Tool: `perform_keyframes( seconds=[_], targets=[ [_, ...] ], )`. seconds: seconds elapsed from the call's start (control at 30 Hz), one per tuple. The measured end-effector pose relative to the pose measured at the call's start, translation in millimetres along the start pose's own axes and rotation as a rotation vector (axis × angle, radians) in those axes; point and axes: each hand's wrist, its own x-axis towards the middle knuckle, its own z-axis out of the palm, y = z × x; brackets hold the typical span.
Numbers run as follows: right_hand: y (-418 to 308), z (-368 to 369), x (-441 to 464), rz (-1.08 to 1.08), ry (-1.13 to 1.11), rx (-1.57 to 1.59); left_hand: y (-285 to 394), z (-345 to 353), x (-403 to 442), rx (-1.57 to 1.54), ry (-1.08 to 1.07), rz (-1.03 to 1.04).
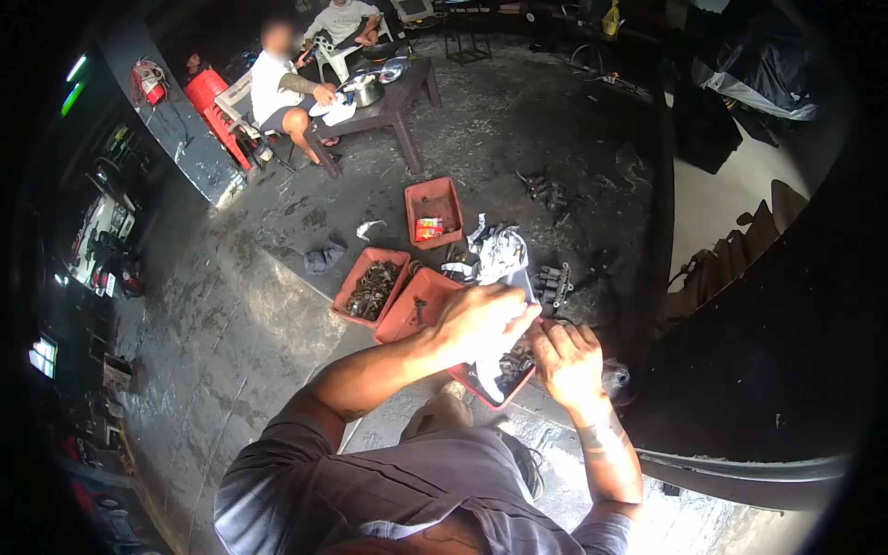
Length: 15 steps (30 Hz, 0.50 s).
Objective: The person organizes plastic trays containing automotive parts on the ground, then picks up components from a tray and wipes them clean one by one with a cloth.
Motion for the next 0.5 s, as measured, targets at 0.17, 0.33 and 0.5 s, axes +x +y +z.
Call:
perform_keyframes(
  seconds=[0.17,0.33,0.5],
  targets=[
    [-10.2,-1.5,2.5,0.015,0.168,-0.012,3.3,-22.4,7.3,-0.145,0.092,-0.009],
    [-11.2,-5.2,11.5,-0.042,0.249,-0.041,12.6,-26.7,0.8,-0.148,0.114,0.094],
    [-9.5,-3.2,11.4,-0.049,0.158,0.075,7.6,-37.8,-0.1,-0.465,-0.048,0.154]
  ],
)
